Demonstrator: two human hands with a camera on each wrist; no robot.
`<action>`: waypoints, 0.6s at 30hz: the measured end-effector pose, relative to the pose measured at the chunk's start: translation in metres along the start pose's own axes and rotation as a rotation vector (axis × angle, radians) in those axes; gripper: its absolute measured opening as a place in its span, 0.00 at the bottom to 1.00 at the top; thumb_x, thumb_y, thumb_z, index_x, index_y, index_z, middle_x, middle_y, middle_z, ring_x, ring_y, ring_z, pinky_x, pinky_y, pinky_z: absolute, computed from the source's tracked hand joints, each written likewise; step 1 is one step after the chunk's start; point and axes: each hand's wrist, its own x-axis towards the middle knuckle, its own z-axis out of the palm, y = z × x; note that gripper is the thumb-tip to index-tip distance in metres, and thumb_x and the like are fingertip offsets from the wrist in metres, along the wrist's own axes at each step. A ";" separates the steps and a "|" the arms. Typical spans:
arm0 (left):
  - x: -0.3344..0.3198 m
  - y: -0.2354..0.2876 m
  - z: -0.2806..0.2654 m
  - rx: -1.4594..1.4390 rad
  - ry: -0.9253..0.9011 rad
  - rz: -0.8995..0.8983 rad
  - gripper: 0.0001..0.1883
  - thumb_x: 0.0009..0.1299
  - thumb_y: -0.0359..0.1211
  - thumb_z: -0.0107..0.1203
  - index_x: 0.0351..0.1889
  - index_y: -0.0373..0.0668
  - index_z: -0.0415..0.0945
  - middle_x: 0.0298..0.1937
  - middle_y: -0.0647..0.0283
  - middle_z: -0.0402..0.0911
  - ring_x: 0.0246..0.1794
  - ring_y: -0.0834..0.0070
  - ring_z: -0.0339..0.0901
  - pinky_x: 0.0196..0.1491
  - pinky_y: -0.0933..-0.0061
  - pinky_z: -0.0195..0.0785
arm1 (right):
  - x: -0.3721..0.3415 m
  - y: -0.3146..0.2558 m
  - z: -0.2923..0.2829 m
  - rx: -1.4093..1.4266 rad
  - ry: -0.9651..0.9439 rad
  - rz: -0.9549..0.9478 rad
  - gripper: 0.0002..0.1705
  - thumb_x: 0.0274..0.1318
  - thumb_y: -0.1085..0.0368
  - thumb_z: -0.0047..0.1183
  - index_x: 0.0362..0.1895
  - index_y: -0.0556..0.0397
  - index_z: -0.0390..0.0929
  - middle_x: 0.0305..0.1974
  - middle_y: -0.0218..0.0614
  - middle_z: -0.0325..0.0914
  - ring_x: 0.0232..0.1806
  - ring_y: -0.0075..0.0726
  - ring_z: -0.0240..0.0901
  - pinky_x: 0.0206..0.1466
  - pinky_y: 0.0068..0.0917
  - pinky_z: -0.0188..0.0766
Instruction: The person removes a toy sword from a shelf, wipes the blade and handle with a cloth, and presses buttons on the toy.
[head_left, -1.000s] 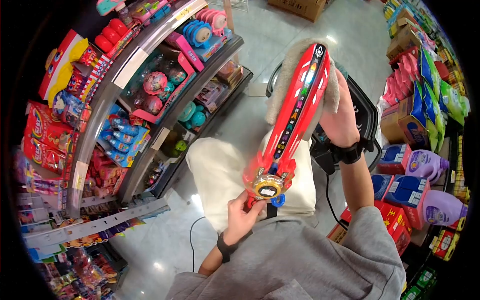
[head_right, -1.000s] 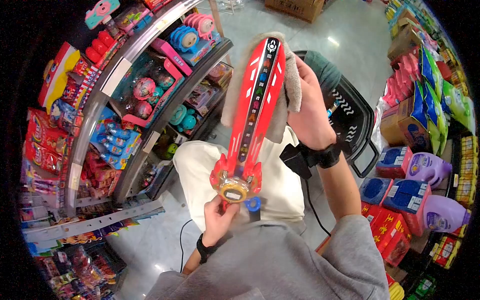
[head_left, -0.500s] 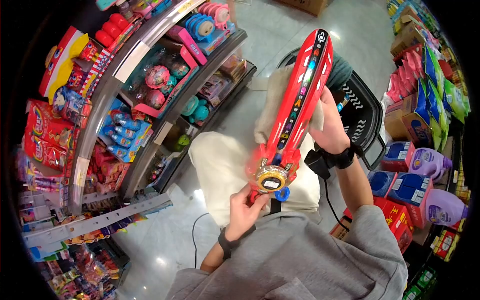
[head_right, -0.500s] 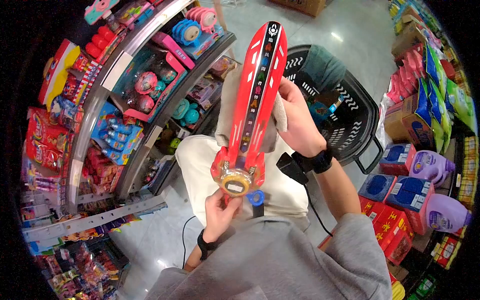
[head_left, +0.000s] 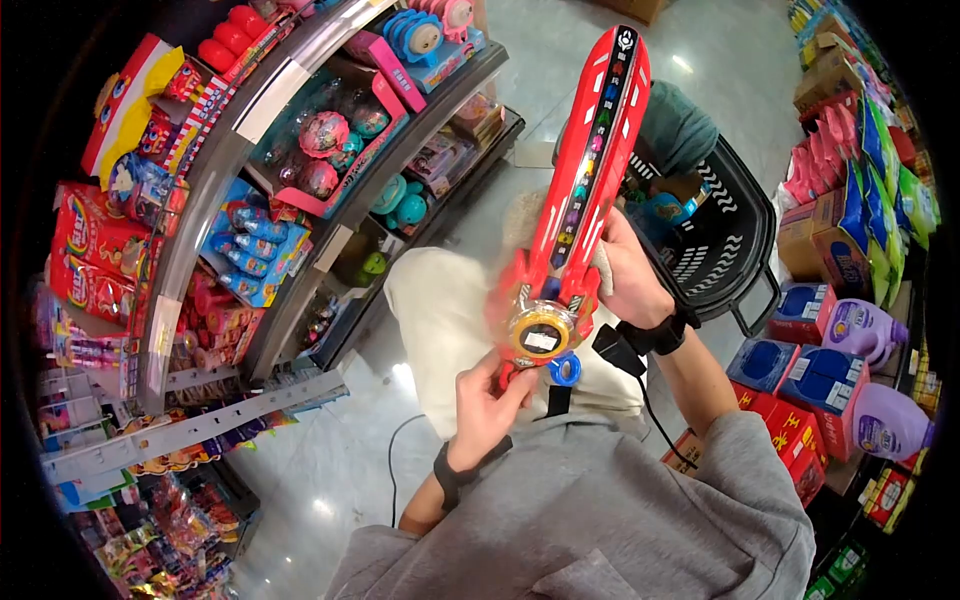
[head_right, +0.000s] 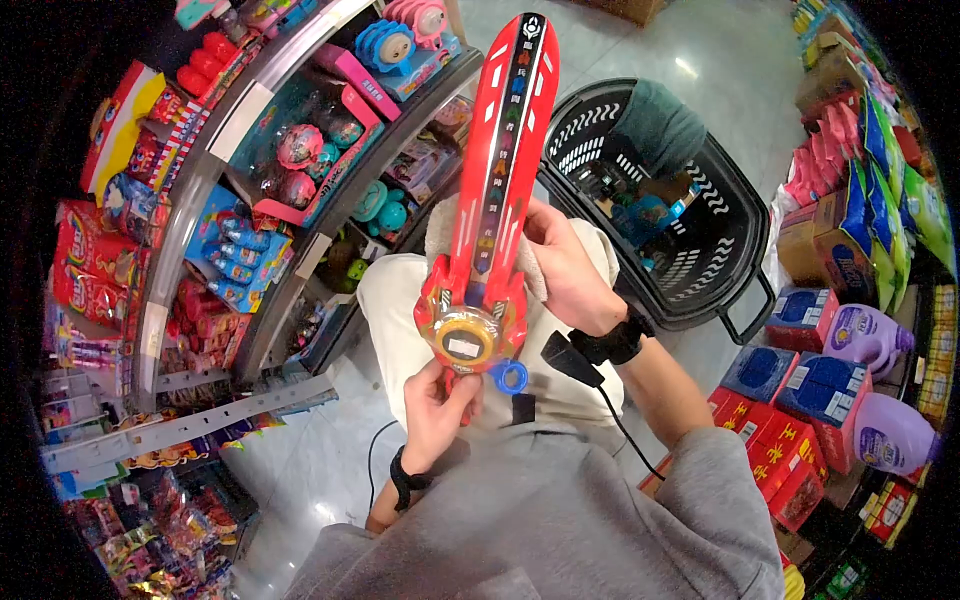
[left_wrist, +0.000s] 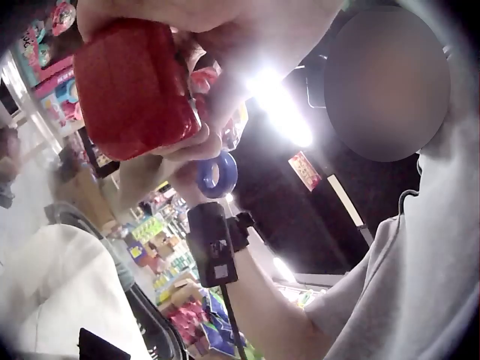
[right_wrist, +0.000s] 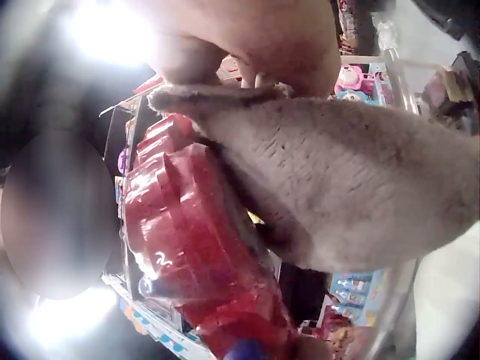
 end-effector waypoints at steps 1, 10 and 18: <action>-0.001 0.001 0.000 0.002 0.006 -0.007 0.08 0.67 0.24 0.54 0.43 0.31 0.74 0.23 0.68 0.75 0.20 0.85 0.69 0.24 0.82 0.63 | -0.001 0.000 0.001 -0.005 -0.008 0.008 0.21 0.59 0.67 0.56 0.56 0.57 0.70 0.49 0.30 0.77 0.48 0.19 0.73 0.52 0.21 0.71; 0.000 0.002 0.002 -0.030 0.032 -0.019 0.08 0.68 0.24 0.55 0.42 0.30 0.74 0.23 0.67 0.74 0.20 0.85 0.69 0.23 0.83 0.62 | -0.014 0.022 0.005 0.040 0.051 0.070 0.25 0.58 0.69 0.55 0.60 0.56 0.67 0.52 0.31 0.74 0.52 0.21 0.71 0.55 0.23 0.69; 0.003 0.005 0.006 -0.049 0.044 -0.015 0.07 0.68 0.26 0.55 0.40 0.31 0.74 0.23 0.67 0.75 0.20 0.86 0.70 0.22 0.83 0.61 | -0.026 0.038 0.002 0.098 0.061 0.175 0.29 0.55 0.74 0.54 0.62 0.57 0.65 0.55 0.32 0.73 0.55 0.22 0.70 0.58 0.23 0.67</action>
